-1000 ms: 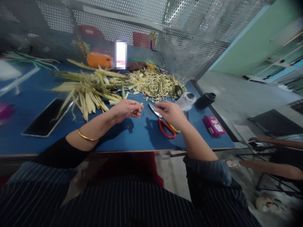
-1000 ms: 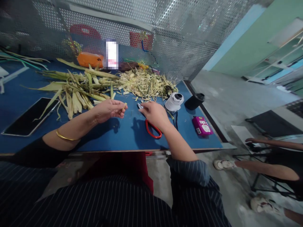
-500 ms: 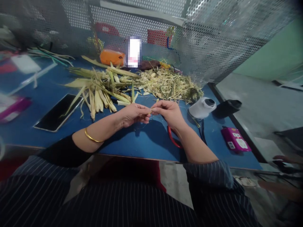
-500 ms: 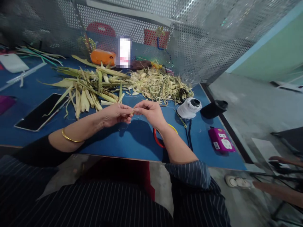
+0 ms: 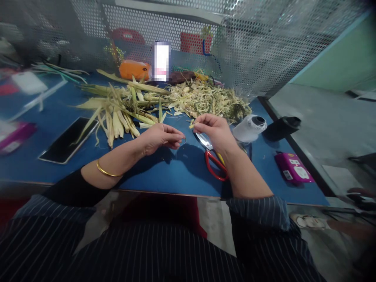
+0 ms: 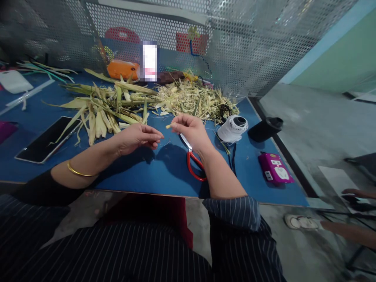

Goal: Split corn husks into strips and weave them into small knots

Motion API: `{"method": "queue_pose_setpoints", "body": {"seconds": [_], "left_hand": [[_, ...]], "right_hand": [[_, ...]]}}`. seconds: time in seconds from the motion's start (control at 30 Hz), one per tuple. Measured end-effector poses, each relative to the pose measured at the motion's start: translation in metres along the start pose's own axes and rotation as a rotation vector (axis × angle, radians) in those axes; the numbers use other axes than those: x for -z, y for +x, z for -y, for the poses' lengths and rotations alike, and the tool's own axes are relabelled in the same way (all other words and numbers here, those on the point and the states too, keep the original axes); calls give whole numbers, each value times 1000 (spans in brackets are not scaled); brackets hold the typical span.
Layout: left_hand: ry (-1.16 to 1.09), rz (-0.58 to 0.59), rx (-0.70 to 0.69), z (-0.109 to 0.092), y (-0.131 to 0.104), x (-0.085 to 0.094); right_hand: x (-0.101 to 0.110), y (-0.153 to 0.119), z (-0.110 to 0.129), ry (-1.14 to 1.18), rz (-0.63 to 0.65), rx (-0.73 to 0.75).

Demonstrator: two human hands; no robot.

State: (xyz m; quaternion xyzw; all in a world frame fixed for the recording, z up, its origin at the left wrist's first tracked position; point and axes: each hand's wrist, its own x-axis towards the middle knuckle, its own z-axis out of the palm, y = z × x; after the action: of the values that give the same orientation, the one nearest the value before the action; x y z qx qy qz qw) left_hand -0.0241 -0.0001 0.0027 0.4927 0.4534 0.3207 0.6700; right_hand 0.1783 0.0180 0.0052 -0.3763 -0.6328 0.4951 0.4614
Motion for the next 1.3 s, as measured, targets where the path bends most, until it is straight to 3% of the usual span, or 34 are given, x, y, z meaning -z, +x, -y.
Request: {"method": "queue_pose_setpoints", "body": {"seconds": [0.1, 0.17, 0.23, 0.43, 0.57, 0.7, 0.87, 1.07, 1.2, 1.3], "left_hand": [[289, 129, -69, 3, -4, -1], [545, 274, -119, 5, -7, -3], [763, 328, -210, 3, -10, -4], [970, -43, -547, -25, -15, 17], [1141, -430, -472, -37, -19, 38], [1259, -451, -244, -31, -11, 55], [1008, -335, -263, -23, 1, 60], [322, -374, -260, -28, -7, 40], [194, -350, -251, -20, -5, 26], [170, -268, -201, -14, -2, 19]], "right_hand": [[4, 1, 1, 147, 30, -28], [3, 1, -1, 145, 58, -46], [0, 1, -4, 100, 57, -62], [-4, 5, -14, 34, -82, -142], [-3, 7, -15, 4, -143, -145], [-3, 6, -16, -11, -137, -126], [-5, 6, -18, -15, -95, -88], [-8, 0, -8, 65, -65, -20], [-12, -6, -1, 68, -8, -6], [-14, -7, -2, 20, -9, 11]]}}
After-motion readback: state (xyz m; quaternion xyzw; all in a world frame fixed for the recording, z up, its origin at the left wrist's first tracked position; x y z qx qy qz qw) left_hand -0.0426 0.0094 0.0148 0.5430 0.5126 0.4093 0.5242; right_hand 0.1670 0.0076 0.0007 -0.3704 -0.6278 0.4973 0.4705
